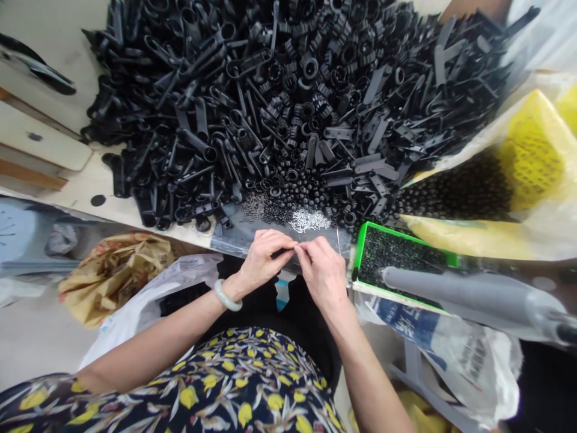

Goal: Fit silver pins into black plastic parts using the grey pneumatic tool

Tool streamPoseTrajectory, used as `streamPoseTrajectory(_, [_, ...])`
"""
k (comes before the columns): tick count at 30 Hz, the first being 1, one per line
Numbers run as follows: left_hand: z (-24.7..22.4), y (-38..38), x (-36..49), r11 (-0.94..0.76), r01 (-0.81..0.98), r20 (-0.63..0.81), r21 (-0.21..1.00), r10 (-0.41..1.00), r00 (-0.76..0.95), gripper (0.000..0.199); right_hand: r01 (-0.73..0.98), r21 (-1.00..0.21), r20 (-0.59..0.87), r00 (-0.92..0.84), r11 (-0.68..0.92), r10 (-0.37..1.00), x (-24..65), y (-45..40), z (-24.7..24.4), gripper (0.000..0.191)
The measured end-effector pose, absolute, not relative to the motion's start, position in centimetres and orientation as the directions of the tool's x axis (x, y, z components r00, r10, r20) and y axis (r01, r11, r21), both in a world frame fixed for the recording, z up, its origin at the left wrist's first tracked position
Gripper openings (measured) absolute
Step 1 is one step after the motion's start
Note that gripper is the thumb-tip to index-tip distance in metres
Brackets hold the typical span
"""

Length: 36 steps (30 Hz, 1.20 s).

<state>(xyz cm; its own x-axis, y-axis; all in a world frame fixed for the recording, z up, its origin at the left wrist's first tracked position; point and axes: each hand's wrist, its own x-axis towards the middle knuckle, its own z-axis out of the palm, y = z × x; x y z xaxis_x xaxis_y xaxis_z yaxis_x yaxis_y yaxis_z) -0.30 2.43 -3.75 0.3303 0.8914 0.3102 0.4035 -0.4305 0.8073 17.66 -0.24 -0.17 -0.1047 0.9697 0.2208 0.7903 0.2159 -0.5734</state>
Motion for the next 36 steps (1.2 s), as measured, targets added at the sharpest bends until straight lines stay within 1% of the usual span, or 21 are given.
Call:
streamPoseTrajectory(1, [-3.7,2.4,-0.3,-0.432,0.406,0.311,0.805,0.891,0.332,0.009,0.792,-0.573,0.219,-0.100,0.211,0.971,17.6,-0.2,-0.1,0.024])
streamPoseTrajectory(3, [-3.6,2.4,-0.3,-0.436,0.410,0.314,0.801,0.889,0.332,0.007,0.758,-0.623,0.207,-0.080,0.195,0.975,17.8,-1.0,0.1,0.021])
streamPoseTrajectory(6, [-3.7,2.4,-0.3,-0.450,0.407,0.329,0.795,0.883,0.334,0.006,0.684,-0.695,0.221,-0.092,0.223,0.971,19.1,-4.9,0.6,0.012])
streamPoseTrajectory(8, [-3.8,2.3,-0.2,-0.455,0.408,0.331,0.792,0.881,0.339,0.007,0.695,-0.667,0.271,-0.109,0.268,0.956,20.8,-9.1,0.7,0.005])
streamPoseTrajectory(9, [-3.9,2.3,-0.2,-0.454,0.410,0.329,0.791,0.881,0.341,0.007,0.713,-0.656,0.297,-0.059,0.248,0.953,21.9,-11.1,0.7,0.012])
streamPoseTrajectory(10, [-3.9,2.3,-0.2,-0.454,0.412,0.328,0.790,0.881,0.341,0.007,0.727,-0.659,0.309,0.031,0.191,0.950,23.1,-12.8,0.7,0.021])
streamPoseTrajectory(11, [-4.0,2.3,-0.2,-0.454,0.413,0.328,0.790,0.881,0.340,0.007,0.725,-0.684,0.316,0.194,0.081,0.929,24.2,-14.0,0.8,0.026])
streamPoseTrajectory(12, [-4.1,2.3,-0.2,-0.455,0.412,0.333,0.789,0.881,0.336,0.007,0.689,-0.725,0.348,0.347,0.016,0.871,25.2,-14.6,0.9,0.025])
streamPoseTrajectory(13, [-4.2,2.3,-0.2,-0.458,0.411,0.339,0.789,0.881,0.330,0.007,0.622,-0.783,0.347,0.453,-0.012,0.822,26.0,-14.5,1.2,0.021])
streamPoseTrajectory(14, [-4.3,2.3,-0.2,-0.460,0.409,0.346,0.788,0.881,0.324,0.006,0.539,-0.842,0.343,0.510,0.017,0.789,26.6,-13.8,1.6,0.033])
streamPoseTrajectory(15, [-4.3,2.3,-0.2,-0.463,0.406,0.353,0.788,0.880,0.318,0.006,0.462,-0.883,0.342,0.521,0.078,0.782,26.9,-12.7,2.0,0.056])
streamPoseTrajectory(16, [-4.4,2.3,-0.2,-0.465,0.403,0.358,0.788,0.879,0.314,0.006,0.401,-0.908,0.331,0.517,0.119,0.789,26.9,-11.2,2.6,0.069])
streamPoseTrajectory(17, [-4.4,2.3,-0.2,-0.467,0.401,0.363,0.788,0.879,0.310,0.006,0.359,-0.921,0.326,0.497,0.151,0.804,26.6,-9.6,3.1,0.068])
streamPoseTrajectory(19, [-4.4,2.3,-0.2,-0.471,0.393,0.369,0.790,0.877,0.308,0.007,0.285,-0.929,0.347,0.459,0.235,0.818,25.4,-6.5,4.1,0.043])
streamPoseTrajectory(20, [-4.3,2.3,-0.2,-0.474,0.388,0.374,0.790,0.875,0.308,0.007,0.238,-0.933,0.348,0.419,0.268,0.839,24.6,-5.1,4.4,0.035])
streamPoseTrajectory(21, [-4.3,2.3,-0.2,-0.477,0.384,0.376,0.791,0.873,0.310,0.007,0.192,-0.935,0.352,0.374,0.299,0.858,23.6,-3.9,4.5,0.032])
streamPoseTrajectory(23, [-4.3,2.3,-0.1,-0.477,0.382,0.375,0.792,0.873,0.312,0.008,0.122,-0.932,0.362,0.302,0.341,0.882,21.4,-1.9,4.4,0.033])
streamPoseTrajectory(27, [-4.2,2.3,0.0,-0.472,0.393,0.369,0.789,0.876,0.311,0.007,0.083,-0.922,0.386,0.265,0.378,0.884,17.0,1.2,3.8,0.023])
streamPoseTrajectory(31, [-4.0,2.3,0.0,-0.469,0.400,0.355,0.788,0.876,0.327,0.010,0.091,-0.937,0.350,0.270,0.338,0.897,14.5,2.8,3.5,0.030])
streamPoseTrajectory(36, [-3.9,2.3,0.2,-0.458,0.404,0.346,0.792,0.881,0.322,0.012,0.018,-0.918,0.387,0.258,0.396,0.885,13.8,3.2,2.6,0.022])
